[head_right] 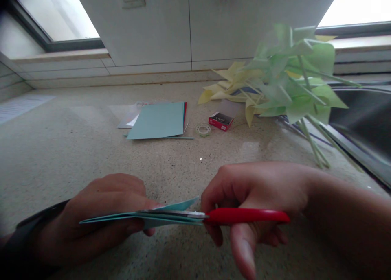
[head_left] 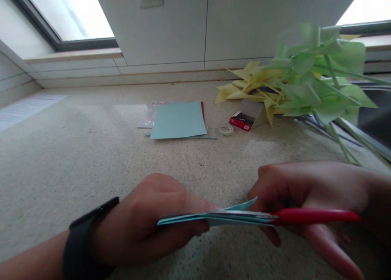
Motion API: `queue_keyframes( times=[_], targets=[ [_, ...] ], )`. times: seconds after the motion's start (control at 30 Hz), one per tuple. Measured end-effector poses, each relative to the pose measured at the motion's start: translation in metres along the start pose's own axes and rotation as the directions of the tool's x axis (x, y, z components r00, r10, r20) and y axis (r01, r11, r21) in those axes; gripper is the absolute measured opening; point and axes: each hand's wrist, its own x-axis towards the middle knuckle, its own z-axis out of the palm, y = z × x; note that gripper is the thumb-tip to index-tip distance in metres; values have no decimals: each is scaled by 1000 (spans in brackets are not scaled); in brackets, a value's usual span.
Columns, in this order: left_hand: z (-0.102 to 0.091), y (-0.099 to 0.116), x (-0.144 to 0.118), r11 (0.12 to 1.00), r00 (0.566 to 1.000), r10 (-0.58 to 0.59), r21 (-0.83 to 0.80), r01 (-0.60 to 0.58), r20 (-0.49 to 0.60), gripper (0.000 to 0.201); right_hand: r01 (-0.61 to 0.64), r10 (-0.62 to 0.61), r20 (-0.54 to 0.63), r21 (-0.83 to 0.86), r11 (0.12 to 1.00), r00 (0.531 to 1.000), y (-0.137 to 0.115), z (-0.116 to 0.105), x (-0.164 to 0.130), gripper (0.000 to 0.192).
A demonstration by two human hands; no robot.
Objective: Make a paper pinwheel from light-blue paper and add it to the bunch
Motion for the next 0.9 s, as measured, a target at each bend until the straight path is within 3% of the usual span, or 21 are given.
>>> queue_keyframes(
  times=[0.13,0.33,0.5,0.63,0.9],
  targets=[
    [0,0,0,1000,1000,0,12,0,-8,22,-153,158,-58,93,984,986,-3,1,0,41],
    [0,-1,1,1000,1000,21,-22,-21,-6,22,-215,205,-105,-89,973,973,-20,3,-9,30],
    [4,-2,0,999,999,40,-7,-40,4,21,-287,263,-144,-180,941,954,-31,6,-8,66],
    [6,-3,-1,999,999,49,-9,-49,5,18,-263,226,-179,-216,940,958,-31,8,-5,80],
    [6,0,1,999,997,29,-16,-28,64,19,-245,202,-190,-238,940,961,-31,11,-4,76]
  ],
)
